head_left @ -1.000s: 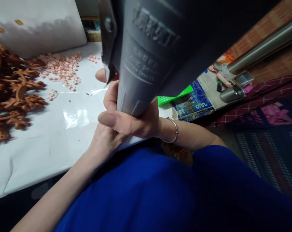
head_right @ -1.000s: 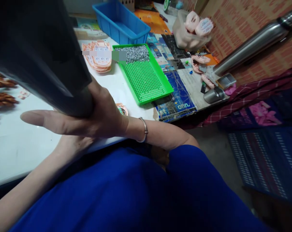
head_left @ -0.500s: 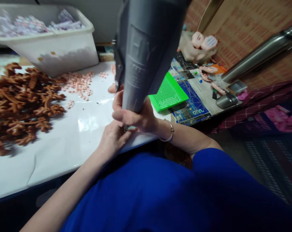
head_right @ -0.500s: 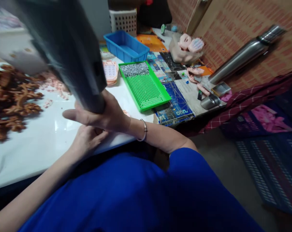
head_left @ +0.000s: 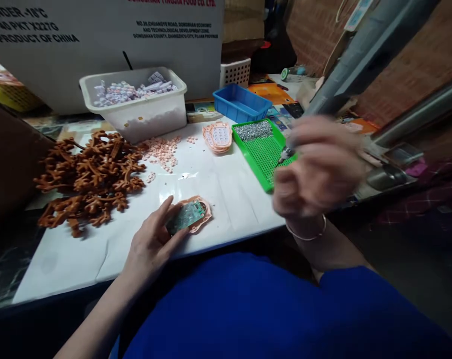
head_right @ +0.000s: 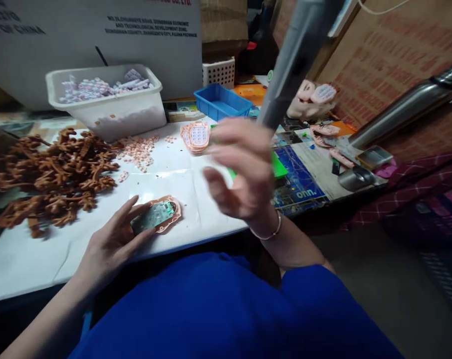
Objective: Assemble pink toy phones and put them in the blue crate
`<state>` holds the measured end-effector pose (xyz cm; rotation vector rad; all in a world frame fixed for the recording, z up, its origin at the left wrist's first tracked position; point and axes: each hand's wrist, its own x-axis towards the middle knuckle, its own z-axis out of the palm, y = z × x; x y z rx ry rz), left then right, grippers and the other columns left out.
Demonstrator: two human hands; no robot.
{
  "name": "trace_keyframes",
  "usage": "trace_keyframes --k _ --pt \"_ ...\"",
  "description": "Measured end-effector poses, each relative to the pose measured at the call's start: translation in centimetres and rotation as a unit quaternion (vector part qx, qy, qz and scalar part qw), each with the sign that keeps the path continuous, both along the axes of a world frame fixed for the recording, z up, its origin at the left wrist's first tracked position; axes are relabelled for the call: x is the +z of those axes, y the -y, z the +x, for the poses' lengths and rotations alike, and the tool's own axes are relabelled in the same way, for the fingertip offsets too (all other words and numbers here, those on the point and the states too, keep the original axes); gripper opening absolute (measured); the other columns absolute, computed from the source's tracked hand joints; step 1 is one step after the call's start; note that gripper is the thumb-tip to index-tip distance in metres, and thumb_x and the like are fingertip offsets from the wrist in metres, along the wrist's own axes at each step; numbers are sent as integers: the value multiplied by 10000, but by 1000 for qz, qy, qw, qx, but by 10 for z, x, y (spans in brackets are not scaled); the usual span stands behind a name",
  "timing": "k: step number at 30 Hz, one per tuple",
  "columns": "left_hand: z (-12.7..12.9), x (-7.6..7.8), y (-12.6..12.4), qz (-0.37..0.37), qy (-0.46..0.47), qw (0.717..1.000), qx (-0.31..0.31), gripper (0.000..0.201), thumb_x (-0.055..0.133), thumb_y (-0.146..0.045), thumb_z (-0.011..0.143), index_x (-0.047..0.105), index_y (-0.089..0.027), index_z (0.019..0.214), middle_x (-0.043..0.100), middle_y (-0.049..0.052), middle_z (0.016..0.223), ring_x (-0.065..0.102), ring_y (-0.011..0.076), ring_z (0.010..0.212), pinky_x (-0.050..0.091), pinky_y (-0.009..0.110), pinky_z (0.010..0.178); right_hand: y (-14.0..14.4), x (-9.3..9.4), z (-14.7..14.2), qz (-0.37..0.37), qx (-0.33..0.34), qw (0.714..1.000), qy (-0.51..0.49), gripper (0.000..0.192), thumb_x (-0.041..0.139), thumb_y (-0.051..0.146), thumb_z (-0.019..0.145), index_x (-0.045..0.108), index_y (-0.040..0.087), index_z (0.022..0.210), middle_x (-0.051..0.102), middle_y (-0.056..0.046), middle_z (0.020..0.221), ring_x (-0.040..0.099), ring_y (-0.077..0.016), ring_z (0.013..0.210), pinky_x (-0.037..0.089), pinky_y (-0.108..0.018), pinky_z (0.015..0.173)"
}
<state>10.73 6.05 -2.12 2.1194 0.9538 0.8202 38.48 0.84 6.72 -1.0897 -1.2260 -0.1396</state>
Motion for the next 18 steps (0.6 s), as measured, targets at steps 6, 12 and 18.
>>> trace_keyframes --k 6,12,18 --pt "-2 13 -8 33 -32 997 -62 456 644 -441 889 625 -242 1299 612 129 1376 590 294 1262 494 480 1069 -93 -17 -78 -236 261 884 309 184 479 196 971 657 159 937 694 -54 930 621 -146 887 499 -298 829" --pt "-4 13 -10 32 -25 998 -51 380 604 -403 916 646 -217 1246 628 154 1336 627 285 1202 535 476 1010 -185 -33 -123 -382 209 798 418 120 544 259 914 653 209 916 622 31 1024 597 -103 958 464 -252 784" --pt "-2 11 -7 23 17 999 -33 341 604 -385 905 657 -202 1188 644 160 1302 642 273 1162 546 456 981 -192 -31 -134 -344 226 785 463 189 500 62 920 636 186 877 646 -52 1122 557 -167 1060 459 -301 882"
